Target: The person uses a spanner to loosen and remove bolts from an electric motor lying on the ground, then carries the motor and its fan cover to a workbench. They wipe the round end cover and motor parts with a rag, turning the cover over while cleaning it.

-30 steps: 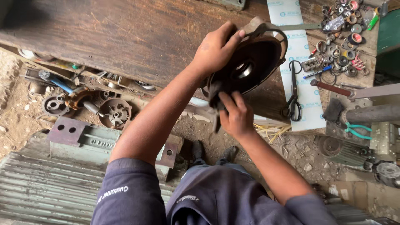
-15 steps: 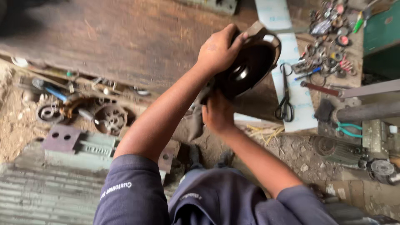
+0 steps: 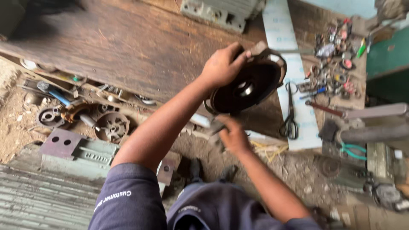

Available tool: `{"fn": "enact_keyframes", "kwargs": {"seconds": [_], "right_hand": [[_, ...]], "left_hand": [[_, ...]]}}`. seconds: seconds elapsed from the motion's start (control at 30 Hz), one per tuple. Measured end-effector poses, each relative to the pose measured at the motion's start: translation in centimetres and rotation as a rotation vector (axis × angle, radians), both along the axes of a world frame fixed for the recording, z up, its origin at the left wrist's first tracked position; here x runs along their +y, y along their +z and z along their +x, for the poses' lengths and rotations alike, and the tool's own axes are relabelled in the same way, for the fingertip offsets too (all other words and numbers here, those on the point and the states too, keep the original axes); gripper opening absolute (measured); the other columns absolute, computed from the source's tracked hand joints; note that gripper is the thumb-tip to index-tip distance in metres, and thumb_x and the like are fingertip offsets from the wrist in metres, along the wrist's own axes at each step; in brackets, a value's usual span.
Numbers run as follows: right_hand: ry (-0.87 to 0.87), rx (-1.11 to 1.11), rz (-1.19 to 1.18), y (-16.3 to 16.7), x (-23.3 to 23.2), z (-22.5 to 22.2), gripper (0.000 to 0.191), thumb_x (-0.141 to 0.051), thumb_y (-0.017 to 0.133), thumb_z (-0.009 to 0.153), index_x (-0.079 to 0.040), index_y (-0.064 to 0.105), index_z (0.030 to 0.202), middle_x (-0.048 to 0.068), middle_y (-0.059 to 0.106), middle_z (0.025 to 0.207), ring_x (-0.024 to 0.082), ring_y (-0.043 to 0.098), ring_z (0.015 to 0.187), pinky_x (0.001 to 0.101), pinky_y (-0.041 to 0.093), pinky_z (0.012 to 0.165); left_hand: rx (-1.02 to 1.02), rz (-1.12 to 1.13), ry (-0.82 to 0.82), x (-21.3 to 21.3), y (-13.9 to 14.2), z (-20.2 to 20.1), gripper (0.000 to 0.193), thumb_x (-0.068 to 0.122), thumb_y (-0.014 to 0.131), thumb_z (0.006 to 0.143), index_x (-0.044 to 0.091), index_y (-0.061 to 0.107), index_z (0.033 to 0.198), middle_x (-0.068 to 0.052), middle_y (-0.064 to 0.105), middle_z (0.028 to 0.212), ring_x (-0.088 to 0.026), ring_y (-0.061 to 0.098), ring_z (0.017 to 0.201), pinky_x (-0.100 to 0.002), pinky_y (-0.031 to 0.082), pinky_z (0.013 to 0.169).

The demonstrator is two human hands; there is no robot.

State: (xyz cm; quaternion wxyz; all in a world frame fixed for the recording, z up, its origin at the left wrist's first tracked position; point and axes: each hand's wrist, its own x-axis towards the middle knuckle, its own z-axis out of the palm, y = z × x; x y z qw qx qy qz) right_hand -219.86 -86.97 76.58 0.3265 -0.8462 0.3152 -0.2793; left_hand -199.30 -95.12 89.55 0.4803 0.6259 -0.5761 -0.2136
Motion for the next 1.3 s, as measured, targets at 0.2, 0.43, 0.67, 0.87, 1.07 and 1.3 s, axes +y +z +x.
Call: {"fn": "enact_keyframes", "kwargs": {"seconds": [0.2,0.43,0.67,0.87,1.07,1.3], "right_hand": [[-0.362,-0.326,-0.276,9.5,-5.2,-3.7,0.032,0.000,0.063,0.095,0.000,0.062,0.126,0.016,0.066,0.126,0.028,0.065,0.118,0.0428,0.051,0.109],[-0.289,-0.153,-0.821,12.8,-9.1,0.6,0.041,0.003,0.064,0.085,-0.001,0.063,0.126,0.026,0.053,0.123,0.043,0.055,0.116,0.0518,0.048,0.103],[-0.349,-0.125,-0.693,11.5,-7.9,0.3,0.038,0.001,0.065,0.084,-0.003,0.066,0.121,0.021,0.053,0.120,0.040,0.056,0.114,0.0510,0.049,0.101],[-0.493,-0.159,-0.585,11.6,-9.4,-1.9,0.027,0.002,0.067,0.088,-0.006,0.066,0.114,0.019,0.058,0.117,0.038,0.059,0.113,0.0485,0.051,0.100],[-0.220,-0.126,-0.791,12.1,-7.2,-0.1,0.030,0.005,0.064,0.085,-0.006,0.071,0.111,0.013,0.064,0.118,0.036,0.061,0.113,0.0475,0.050,0.095],[-0.466,-0.124,-0.682,6.5,-8.3,-4.5,0.035,0.004,0.059,0.085,0.000,0.059,0.119,0.026,0.054,0.127,0.048,0.054,0.120,0.0546,0.046,0.106]], "left_hand": [[0.107,-0.022,-0.109,0.2,-0.7,0.5,0.041,0.043,0.051,0.103,0.005,0.063,0.110,-0.022,0.071,0.097,-0.044,0.067,0.097,-0.049,0.051,0.082],[0.109,-0.060,-0.200,0.8,0.3,0.2,0.034,0.035,0.052,0.103,0.004,0.065,0.110,-0.023,0.070,0.096,-0.043,0.067,0.095,-0.047,0.052,0.081],[0.080,-0.065,-0.194,1.6,0.8,0.3,0.031,0.032,0.054,0.104,0.003,0.064,0.106,-0.022,0.069,0.094,-0.044,0.066,0.093,-0.046,0.052,0.079],[0.136,-0.069,-0.189,2.6,1.1,0.5,0.031,0.032,0.054,0.104,0.003,0.063,0.105,-0.023,0.068,0.092,-0.043,0.068,0.089,-0.046,0.054,0.079],[0.087,-0.155,-0.219,3.2,0.9,0.8,0.028,0.029,0.053,0.104,0.003,0.064,0.109,-0.024,0.069,0.097,-0.046,0.065,0.098,-0.048,0.053,0.081],[0.047,-0.099,-0.237,3.6,0.3,1.0,0.032,0.033,0.059,0.106,0.001,0.063,0.106,-0.024,0.068,0.095,-0.043,0.067,0.091,-0.043,0.055,0.080]]}}
